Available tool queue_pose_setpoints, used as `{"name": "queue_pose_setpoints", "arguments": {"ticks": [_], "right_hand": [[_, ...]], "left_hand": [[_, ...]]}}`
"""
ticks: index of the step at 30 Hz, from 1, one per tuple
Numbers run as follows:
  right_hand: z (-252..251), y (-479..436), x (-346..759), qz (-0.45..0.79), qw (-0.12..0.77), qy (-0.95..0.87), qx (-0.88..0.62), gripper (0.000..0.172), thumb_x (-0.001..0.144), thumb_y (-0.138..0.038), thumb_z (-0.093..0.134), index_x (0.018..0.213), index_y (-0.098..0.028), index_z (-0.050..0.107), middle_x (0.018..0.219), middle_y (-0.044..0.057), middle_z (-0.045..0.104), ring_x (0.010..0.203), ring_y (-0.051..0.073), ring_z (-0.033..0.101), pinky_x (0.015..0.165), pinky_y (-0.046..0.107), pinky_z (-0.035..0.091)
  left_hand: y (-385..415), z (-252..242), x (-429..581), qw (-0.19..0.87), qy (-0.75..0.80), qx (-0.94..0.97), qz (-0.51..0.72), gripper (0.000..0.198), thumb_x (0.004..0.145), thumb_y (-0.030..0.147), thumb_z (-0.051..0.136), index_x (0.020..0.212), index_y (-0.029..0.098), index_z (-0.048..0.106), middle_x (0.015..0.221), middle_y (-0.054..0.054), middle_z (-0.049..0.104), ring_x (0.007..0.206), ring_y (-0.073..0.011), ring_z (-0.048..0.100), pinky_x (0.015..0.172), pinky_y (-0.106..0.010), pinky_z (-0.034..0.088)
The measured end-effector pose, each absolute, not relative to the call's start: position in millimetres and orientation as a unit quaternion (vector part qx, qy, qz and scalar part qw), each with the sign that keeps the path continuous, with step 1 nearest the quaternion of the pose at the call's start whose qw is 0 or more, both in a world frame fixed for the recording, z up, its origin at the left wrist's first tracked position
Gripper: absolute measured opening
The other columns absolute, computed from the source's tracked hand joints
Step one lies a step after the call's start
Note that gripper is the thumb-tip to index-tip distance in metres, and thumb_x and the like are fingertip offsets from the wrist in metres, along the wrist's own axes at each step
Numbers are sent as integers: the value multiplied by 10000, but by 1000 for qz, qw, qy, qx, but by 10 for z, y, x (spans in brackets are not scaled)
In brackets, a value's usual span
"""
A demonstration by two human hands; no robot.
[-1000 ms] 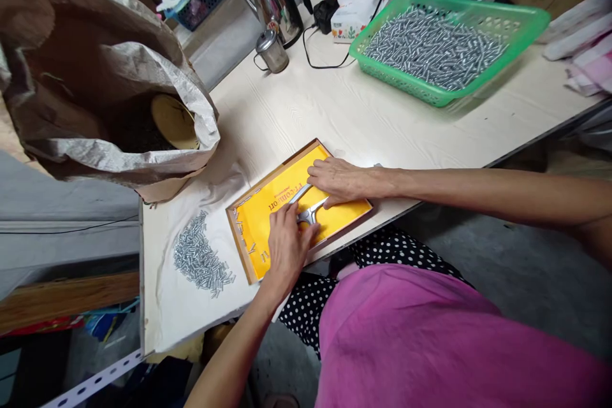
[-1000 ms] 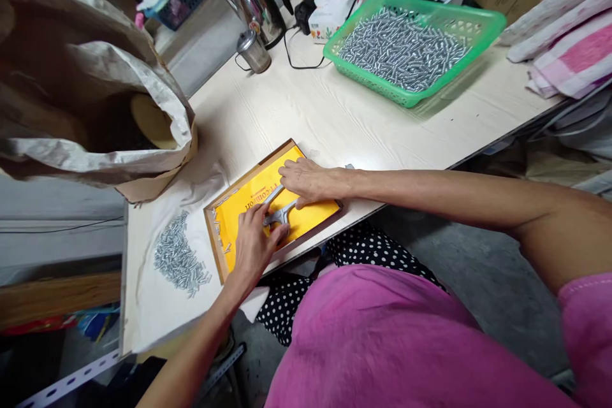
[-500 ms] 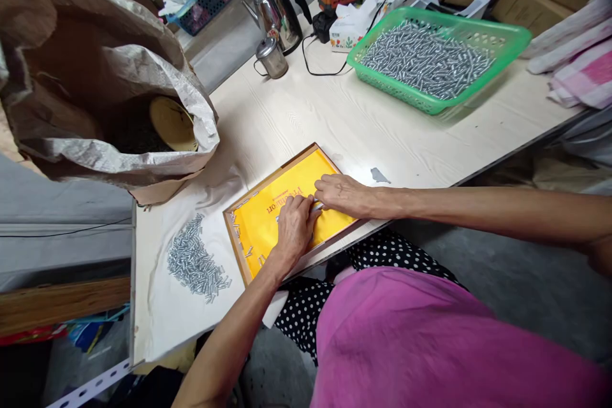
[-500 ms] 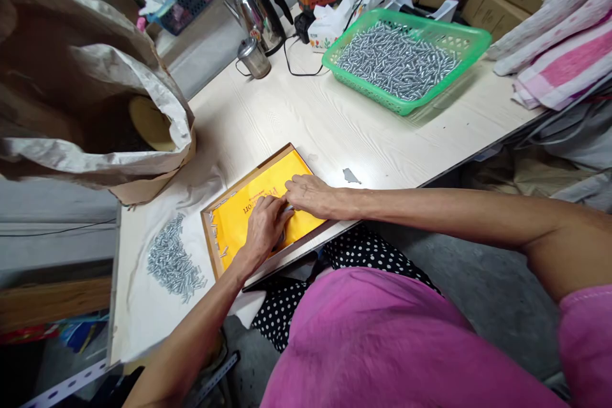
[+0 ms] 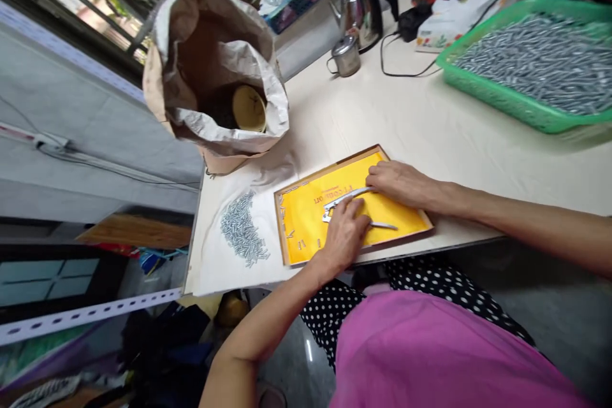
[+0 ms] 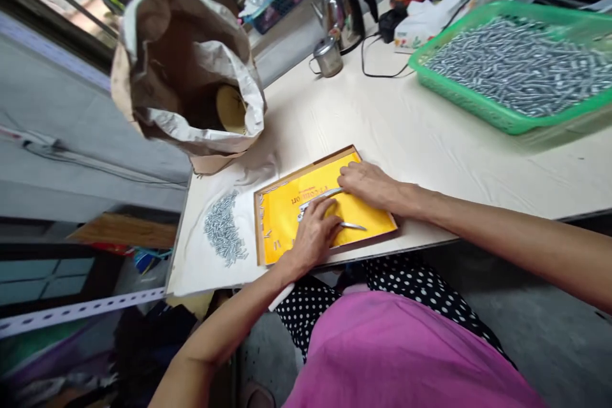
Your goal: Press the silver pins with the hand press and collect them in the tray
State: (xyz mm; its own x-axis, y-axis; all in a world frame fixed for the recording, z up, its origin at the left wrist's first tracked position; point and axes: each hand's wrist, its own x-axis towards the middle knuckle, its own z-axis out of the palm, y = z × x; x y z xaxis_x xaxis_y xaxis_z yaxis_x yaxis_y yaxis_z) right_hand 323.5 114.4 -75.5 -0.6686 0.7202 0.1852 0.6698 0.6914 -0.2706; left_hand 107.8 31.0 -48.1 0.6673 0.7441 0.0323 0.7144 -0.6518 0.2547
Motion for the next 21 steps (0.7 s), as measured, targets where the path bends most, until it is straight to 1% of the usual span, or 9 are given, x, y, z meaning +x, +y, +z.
{"name": "queue_pose_setpoints", "arguments": {"ticks": [2, 5, 7, 8, 10, 12, 16, 18, 21], "right_hand": [[-799, 1240, 3177, 59, 156, -904, -393, 225, 986, -226, 520, 847, -166, 687, 892, 97, 658, 834, 214, 538, 760, 337, 362], [-814, 1268, 3096, 25, 163, -899, -407, 230, 990, -249, 536, 822, -173, 674, 866, 86, 648, 824, 218, 516, 754, 340, 345], [-816, 1229, 3067, 5, 158, -894, -419, 225, 997, -235, 521, 837, -172, 668, 874, 91, 641, 838, 228, 503, 742, 342, 337], [-820, 1205, 3061, -1, 157, -893, -422, 216, 997, -218, 511, 853, -173, 666, 883, 94, 637, 848, 232, 496, 734, 342, 334], [-835, 1162, 3059, -4, 160, -891, -424, 207, 995, -183, 489, 878, -179, 660, 900, 99, 628, 863, 237, 481, 721, 342, 328], [-854, 1139, 3064, -1, 163, -891, -424, 216, 997, -174, 472, 877, -190, 651, 897, 99, 617, 867, 241, 468, 714, 344, 325], [-864, 1134, 3065, -3, 164, -889, -427, 229, 1010, -190, 456, 877, -195, 643, 898, 97, 612, 870, 243, 460, 715, 347, 334], [-840, 1131, 3058, -6, 157, -889, -430, 227, 1012, -184, 452, 892, -190, 645, 911, 102, 616, 875, 243, 464, 712, 347, 336], [-785, 1118, 3045, -7, 142, -887, -439, 234, 1021, -191, 439, 913, -187, 647, 939, 107, 625, 894, 244, 474, 708, 340, 333]], "left_hand": [[249, -479, 1070, 123, 382, 913, 68, 189, 994, 229, 550, 958, 176, 728, 1281, -138, 644, 1325, -300, 496, 1092, -494, 492], [223, -381, 915, 119, 390, 908, 98, 216, 1009, 255, 532, 1033, 178, 733, 1225, -129, 656, 1250, -278, 540, 1056, -417, 506], [269, -269, 638, 84, 465, 872, 130, 262, 1025, 270, 497, 1076, 181, 738, 1191, -139, 655, 1122, -259, 583, 969, -386, 525], [308, -212, 447, 48, 527, 837, 137, 290, 1031, 267, 474, 1075, 175, 746, 1140, -149, 659, 1047, -260, 592, 901, -387, 531], [394, -120, -1, -35, 652, 749, 113, 307, 1018, 227, 462, 1023, 164, 762, 1007, -147, 660, 962, -277, 579, 844, -409, 516], [451, -76, -451, -77, 715, 694, 35, 287, 988, 216, 489, 1009, 175, 772, 976, -147, 658, 995, -312, 562, 844, -428, 496], [434, -133, -1034, -84, 728, 669, -122, 333, 935, 131, 442, 922, 144, 774, 975, -176, 664, 1034, -342, 552, 825, -411, 460], [420, -197, -1148, -83, 726, 668, -141, 358, 944, 140, 413, 952, 129, 771, 993, -184, 674, 1042, -344, 559, 828, -408, 457], [464, -277, -1224, -81, 733, 665, -114, 366, 952, 169, 405, 1016, 109, 761, 1026, -196, 691, 1049, -346, 578, 843, -416, 467]]}}
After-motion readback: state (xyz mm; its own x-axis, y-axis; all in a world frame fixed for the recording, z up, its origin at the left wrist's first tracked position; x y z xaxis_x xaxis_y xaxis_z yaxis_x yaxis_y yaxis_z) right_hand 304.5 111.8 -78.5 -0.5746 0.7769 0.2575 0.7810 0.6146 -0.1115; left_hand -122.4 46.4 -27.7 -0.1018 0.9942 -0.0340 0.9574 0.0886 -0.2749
